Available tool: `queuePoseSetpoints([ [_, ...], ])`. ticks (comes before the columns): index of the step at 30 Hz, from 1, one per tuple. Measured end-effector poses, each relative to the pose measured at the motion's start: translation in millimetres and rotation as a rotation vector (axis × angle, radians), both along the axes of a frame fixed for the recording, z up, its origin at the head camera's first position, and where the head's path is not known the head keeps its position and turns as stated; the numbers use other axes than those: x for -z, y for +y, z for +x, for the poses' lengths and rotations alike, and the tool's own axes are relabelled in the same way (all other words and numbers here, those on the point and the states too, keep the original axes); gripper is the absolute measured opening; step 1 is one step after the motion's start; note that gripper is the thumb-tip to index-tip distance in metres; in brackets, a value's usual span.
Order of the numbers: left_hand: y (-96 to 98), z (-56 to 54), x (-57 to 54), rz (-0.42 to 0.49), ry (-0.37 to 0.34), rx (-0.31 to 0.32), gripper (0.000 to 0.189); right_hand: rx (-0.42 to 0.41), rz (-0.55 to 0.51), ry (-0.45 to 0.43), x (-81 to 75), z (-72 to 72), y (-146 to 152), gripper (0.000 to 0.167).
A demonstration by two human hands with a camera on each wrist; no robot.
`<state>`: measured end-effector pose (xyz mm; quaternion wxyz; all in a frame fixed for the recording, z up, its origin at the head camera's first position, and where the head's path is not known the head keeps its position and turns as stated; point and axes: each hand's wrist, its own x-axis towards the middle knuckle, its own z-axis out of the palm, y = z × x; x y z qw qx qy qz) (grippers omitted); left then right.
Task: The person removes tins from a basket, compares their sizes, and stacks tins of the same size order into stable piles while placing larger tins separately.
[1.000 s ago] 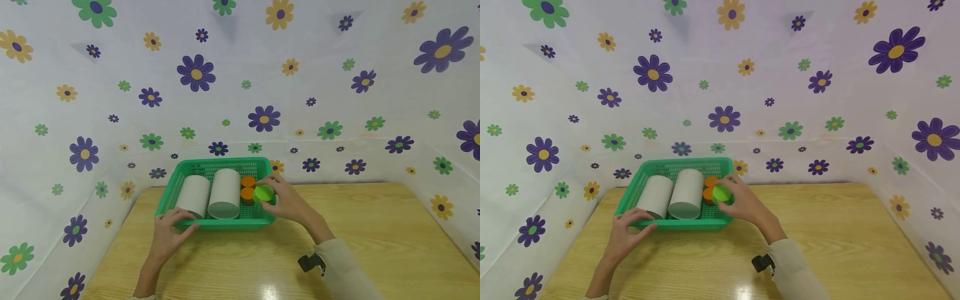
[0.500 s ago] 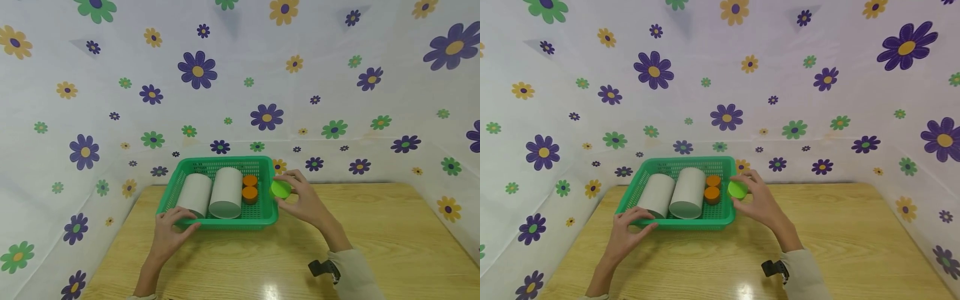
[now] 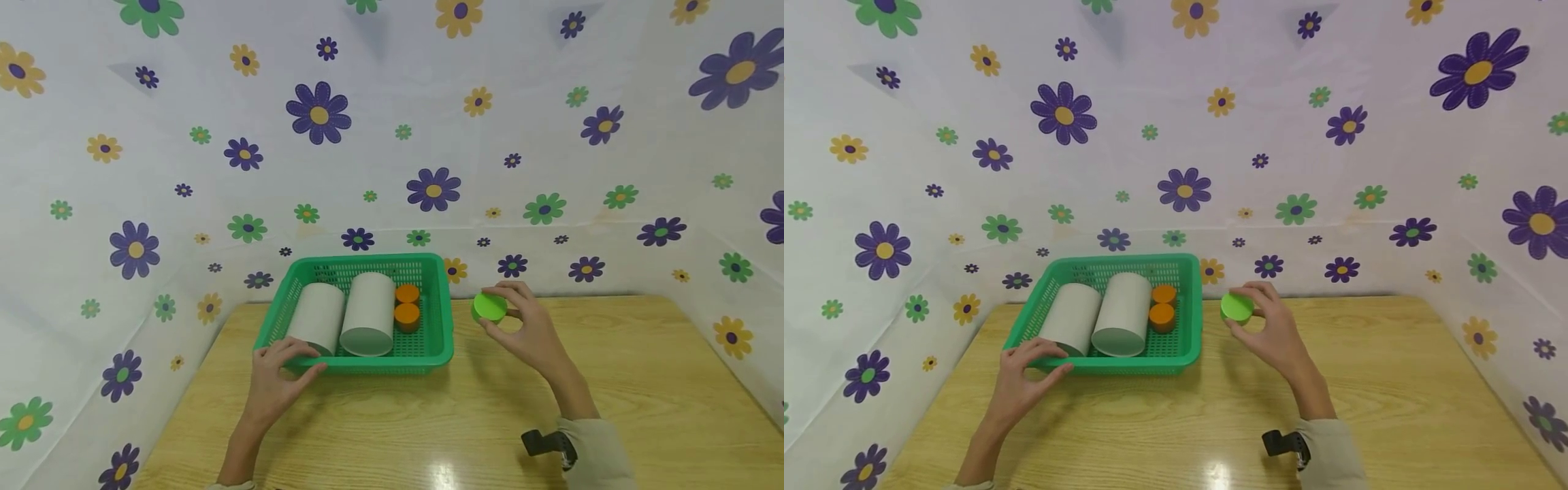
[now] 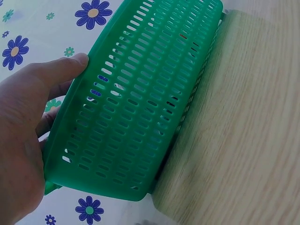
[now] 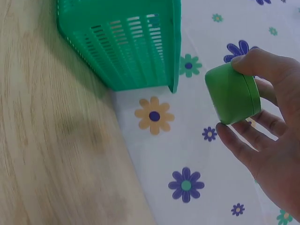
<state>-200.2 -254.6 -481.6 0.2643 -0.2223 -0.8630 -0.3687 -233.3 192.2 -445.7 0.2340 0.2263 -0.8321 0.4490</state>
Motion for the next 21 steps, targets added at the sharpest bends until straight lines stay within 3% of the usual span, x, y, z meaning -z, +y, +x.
queuePoseSetpoints([
  [9, 1.1, 2.3, -0.4, 0.01, 0.002, -0.003, 0.024, 0.072, -0.051, 0.02, 9.1, -0.5, 19, 0.05],
  [21, 2.4, 1.6, -1.0, 0.024, 0.022, 0.006, 0.023, 0.17, -0.039, -0.033, 28.1, -0.1, 30, 0.048],
])
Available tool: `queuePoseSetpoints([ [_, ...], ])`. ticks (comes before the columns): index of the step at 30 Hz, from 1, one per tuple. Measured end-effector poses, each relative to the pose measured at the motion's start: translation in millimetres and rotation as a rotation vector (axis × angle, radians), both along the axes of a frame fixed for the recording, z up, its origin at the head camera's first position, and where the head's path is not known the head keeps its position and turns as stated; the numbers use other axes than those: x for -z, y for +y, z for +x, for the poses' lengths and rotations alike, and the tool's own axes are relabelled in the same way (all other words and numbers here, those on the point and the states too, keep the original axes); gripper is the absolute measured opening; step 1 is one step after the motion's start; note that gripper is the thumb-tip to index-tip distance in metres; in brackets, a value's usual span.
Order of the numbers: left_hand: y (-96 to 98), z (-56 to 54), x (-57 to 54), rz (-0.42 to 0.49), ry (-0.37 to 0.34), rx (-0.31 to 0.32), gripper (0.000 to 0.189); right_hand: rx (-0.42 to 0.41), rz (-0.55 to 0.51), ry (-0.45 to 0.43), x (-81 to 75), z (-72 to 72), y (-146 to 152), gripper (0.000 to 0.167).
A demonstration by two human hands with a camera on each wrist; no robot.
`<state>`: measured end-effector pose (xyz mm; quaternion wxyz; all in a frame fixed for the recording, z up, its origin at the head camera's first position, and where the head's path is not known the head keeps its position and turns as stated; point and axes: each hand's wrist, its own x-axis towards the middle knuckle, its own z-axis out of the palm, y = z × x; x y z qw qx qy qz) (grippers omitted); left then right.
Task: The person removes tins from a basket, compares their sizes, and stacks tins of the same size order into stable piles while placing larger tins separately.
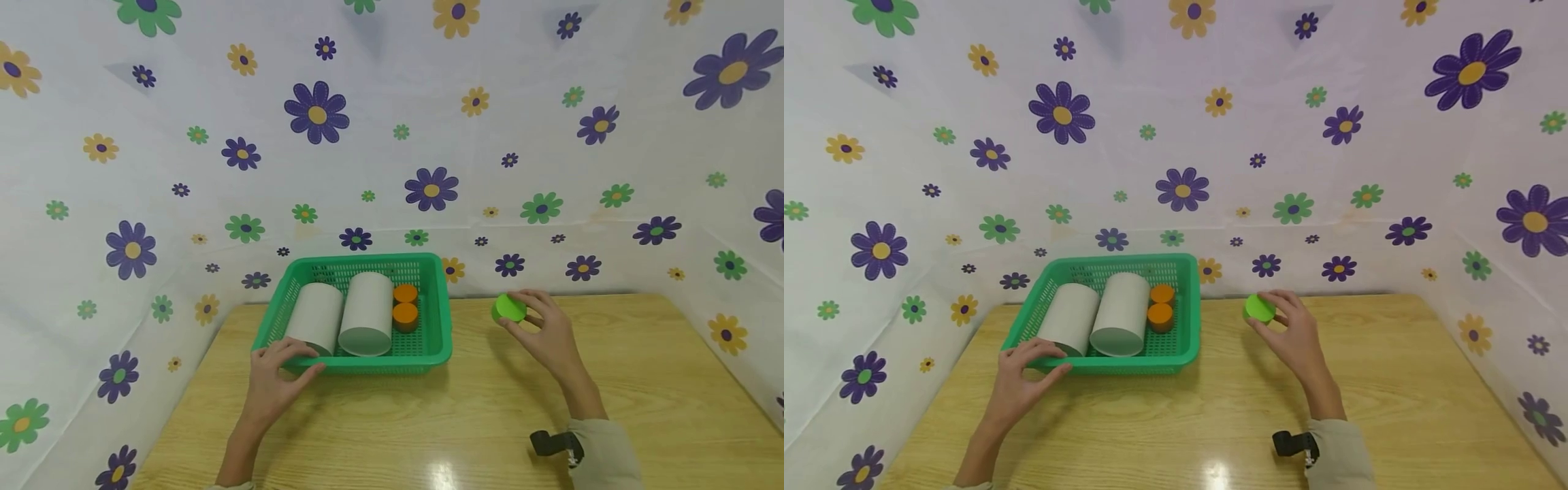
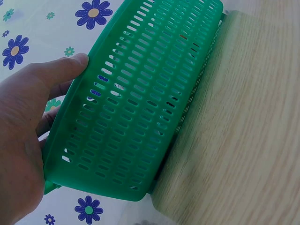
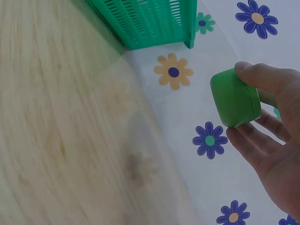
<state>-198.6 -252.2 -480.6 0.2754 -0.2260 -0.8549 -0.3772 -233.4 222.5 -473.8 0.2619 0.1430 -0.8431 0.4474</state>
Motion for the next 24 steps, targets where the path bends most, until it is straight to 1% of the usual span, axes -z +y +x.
queuePoseSetpoints([
  [8, -0.5, 0.5, -1.1, -0.006, 0.0, -0.003, 0.023, 0.034, 0.007, -0.046, 12.9, -2.1, 3, 0.047],
  [13, -1.6, -0.8, -1.9, -0.014, -0.011, -0.007, 0.023, 0.04, -0.005, -0.079, 19.0, -3.7, 3, 0.046],
  [16, -1.6, -1.1, -1.6, -0.018, -0.004, -0.007, 0.023, 0.041, -0.009, -0.102, 23.2, -4.2, 3, 0.046],
  [20, -0.9, -1.2, -1.0, -0.013, 0.009, -0.002, 0.023, 0.041, -0.009, -0.161, 26.6, -3.9, 3, 0.046],
  [24, -0.4, -0.5, -0.7, -0.008, 0.002, -0.001, 0.023, 0.036, 0.008, -0.228, 30.0, -3.9, 4, 0.048],
])
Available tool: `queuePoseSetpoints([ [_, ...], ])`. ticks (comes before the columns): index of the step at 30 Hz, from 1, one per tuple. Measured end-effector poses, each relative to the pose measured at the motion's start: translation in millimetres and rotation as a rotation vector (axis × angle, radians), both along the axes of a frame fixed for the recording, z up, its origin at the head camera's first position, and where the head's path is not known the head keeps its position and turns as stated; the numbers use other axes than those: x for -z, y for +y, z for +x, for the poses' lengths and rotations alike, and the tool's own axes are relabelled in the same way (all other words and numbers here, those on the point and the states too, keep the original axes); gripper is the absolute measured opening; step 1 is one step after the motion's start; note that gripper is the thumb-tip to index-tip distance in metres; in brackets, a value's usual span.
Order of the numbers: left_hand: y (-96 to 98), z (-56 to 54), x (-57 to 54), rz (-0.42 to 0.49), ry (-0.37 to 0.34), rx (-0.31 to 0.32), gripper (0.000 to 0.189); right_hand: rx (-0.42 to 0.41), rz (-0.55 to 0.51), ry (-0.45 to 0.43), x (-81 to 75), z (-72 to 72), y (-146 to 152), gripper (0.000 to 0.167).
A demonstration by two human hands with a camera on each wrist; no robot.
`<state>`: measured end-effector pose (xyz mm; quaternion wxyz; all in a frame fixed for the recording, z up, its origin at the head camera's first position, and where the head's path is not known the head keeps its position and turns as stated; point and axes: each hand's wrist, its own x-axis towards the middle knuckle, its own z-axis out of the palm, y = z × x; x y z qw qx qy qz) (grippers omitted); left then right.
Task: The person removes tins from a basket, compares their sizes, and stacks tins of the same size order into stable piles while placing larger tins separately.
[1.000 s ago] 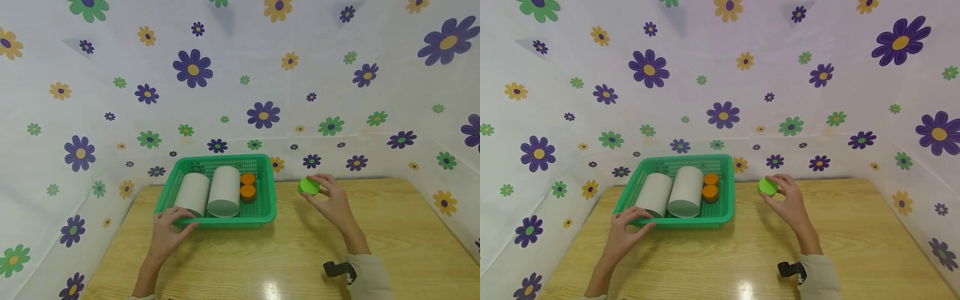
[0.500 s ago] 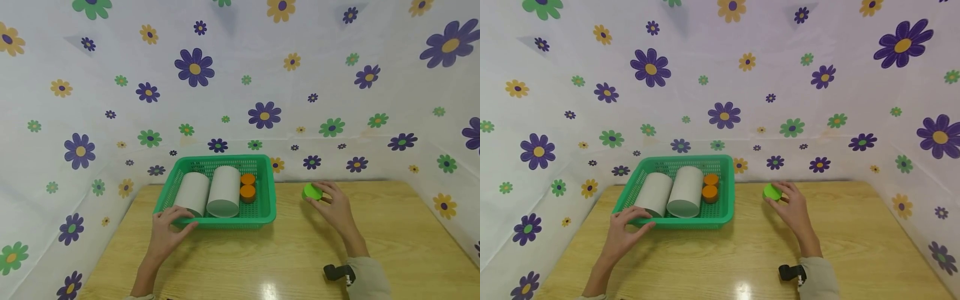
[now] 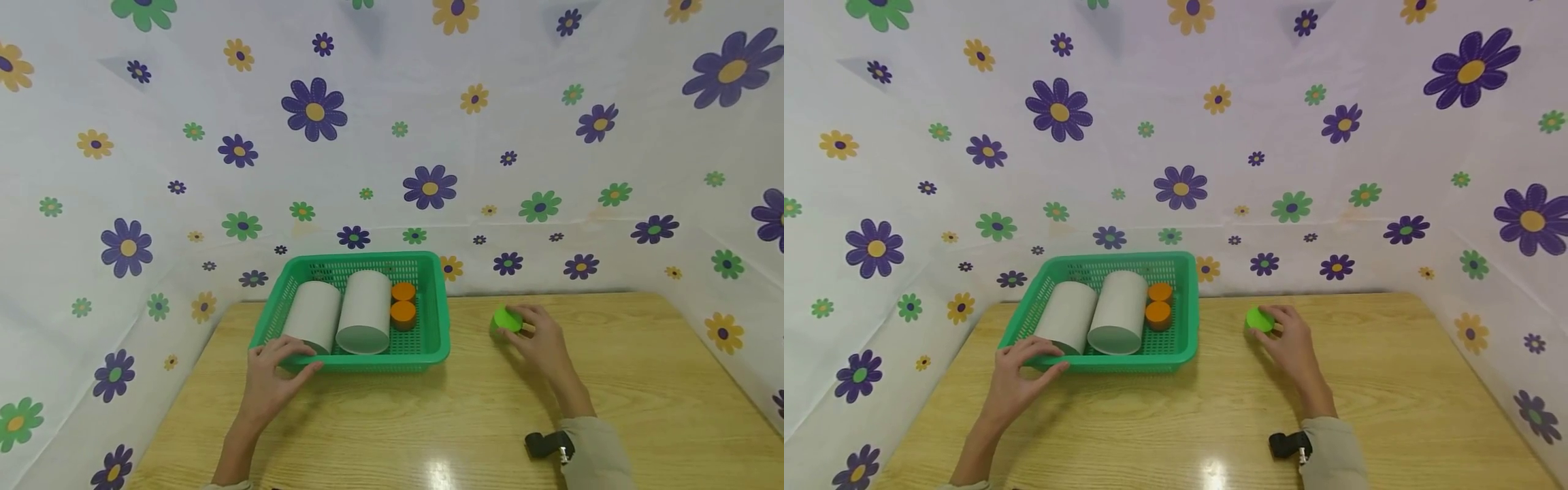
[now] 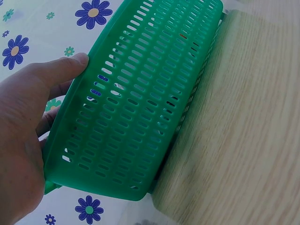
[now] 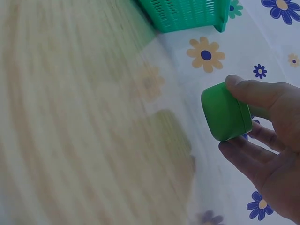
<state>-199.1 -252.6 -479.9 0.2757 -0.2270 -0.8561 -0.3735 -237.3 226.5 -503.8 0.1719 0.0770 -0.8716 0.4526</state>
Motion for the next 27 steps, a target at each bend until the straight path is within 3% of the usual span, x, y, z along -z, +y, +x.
queuePoseSetpoints([
  [8, 0.9, 0.9, 0.0, -0.001, 0.001, 0.0, 0.023, -0.011, 0.013, -0.074, 1.3, 0.6, 0.2, 0.049],
  [27, 1.3, 1.4, -1.3, 0.007, 0.005, 0.002, 0.024, -0.002, 0.051, -0.09, -1.0, 0.1, -1.5, 0.053],
])
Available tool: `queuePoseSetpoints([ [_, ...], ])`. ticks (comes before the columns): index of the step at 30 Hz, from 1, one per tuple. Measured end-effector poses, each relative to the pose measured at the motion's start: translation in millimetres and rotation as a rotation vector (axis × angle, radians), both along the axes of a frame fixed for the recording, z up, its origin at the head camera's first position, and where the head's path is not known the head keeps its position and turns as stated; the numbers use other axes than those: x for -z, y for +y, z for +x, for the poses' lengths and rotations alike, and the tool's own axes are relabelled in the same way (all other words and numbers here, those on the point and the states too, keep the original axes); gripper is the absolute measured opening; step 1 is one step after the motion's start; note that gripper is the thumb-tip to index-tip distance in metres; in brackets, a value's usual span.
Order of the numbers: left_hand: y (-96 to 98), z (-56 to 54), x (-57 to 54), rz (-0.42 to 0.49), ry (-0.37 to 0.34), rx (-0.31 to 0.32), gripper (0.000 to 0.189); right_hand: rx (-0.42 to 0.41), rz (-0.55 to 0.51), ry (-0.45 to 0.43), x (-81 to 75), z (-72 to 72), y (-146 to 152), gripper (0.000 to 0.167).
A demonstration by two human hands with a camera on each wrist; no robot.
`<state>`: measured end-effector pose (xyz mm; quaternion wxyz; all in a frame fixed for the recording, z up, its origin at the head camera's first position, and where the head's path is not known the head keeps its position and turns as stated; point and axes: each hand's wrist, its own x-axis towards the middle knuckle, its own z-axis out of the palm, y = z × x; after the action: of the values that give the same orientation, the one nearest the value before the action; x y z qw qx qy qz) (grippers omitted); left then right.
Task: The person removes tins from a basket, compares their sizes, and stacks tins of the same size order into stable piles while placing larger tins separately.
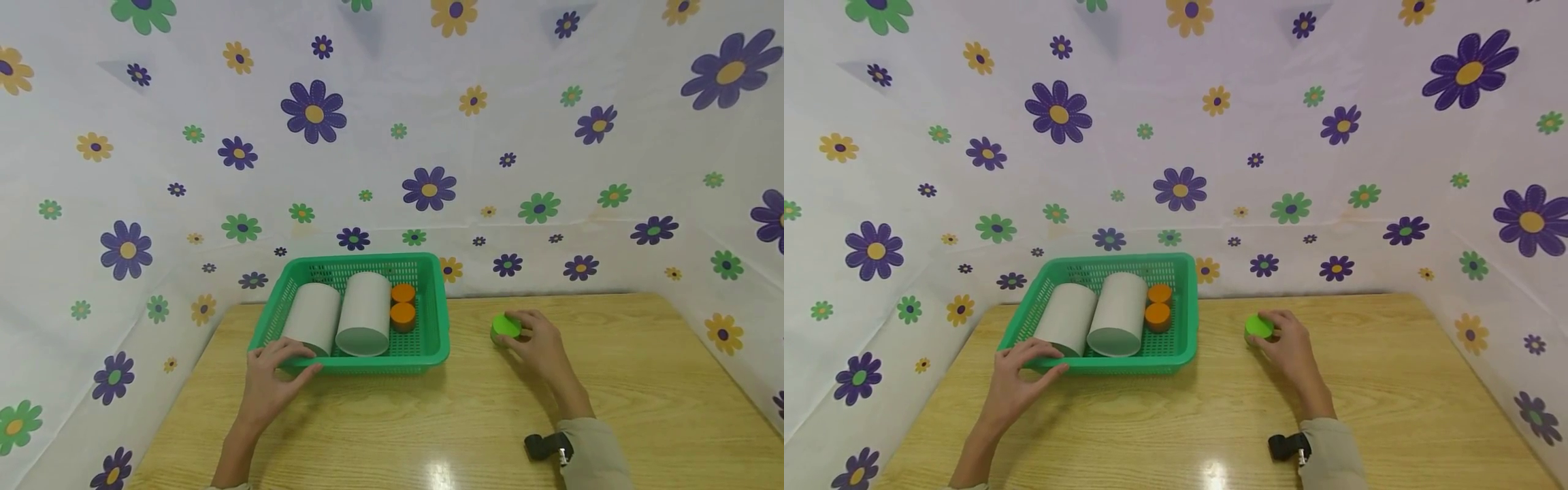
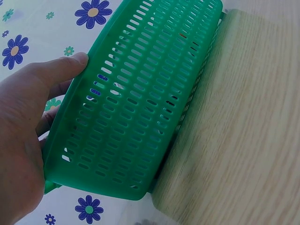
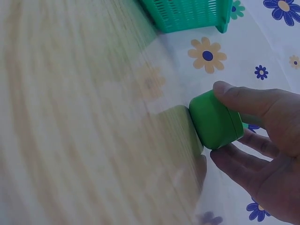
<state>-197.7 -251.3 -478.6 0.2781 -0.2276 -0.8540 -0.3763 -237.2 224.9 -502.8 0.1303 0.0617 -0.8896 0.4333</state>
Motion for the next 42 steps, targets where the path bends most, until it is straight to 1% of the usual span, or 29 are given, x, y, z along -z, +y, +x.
queuePoseSetpoints([
  [6, -0.4, 0.5, 1.6, 0.005, 0.0, 0.004, 0.024, -0.004, 0.002, -0.011, -1.3, 2.3, 1, 0.054],
  [10, -0.7, -0.4, 2.7, 0.007, -0.001, 0.006, 0.024, 0.002, -0.003, -0.005, -4.4, 3.8, 3, 0.051],
  [17, -0.9, -1.5, 3.2, -0.005, 0.004, -0.003, 0.024, 0.017, 0.017, 0.1, -14.6, 4.0, 3, 0.048],
  [21, -1.2, -1.6, 2.2, -0.004, 0.012, 0.001, 0.025, 0.012, 0.013, 0.163, -20.0, 4.4, 0, 0.046],
  [27, -3.5, -2.9, 2.1, -0.001, 0.011, 0.003, 0.025, -0.011, -0.008, 0.234, -30.1, 7.3, -7, 0.044],
  [36, -4.7, -5.9, 5.1, -0.017, 0.008, 0.0, 0.025, -0.077, 0.009, 0.292, -52.4, 15.0, -22, 0.041],
  [42, -3.0, -4.4, 5.3, -0.013, 0.008, -0.004, 0.025, -0.128, 0.003, 0.302, -66.2, 18.6, -33, 0.042],
])
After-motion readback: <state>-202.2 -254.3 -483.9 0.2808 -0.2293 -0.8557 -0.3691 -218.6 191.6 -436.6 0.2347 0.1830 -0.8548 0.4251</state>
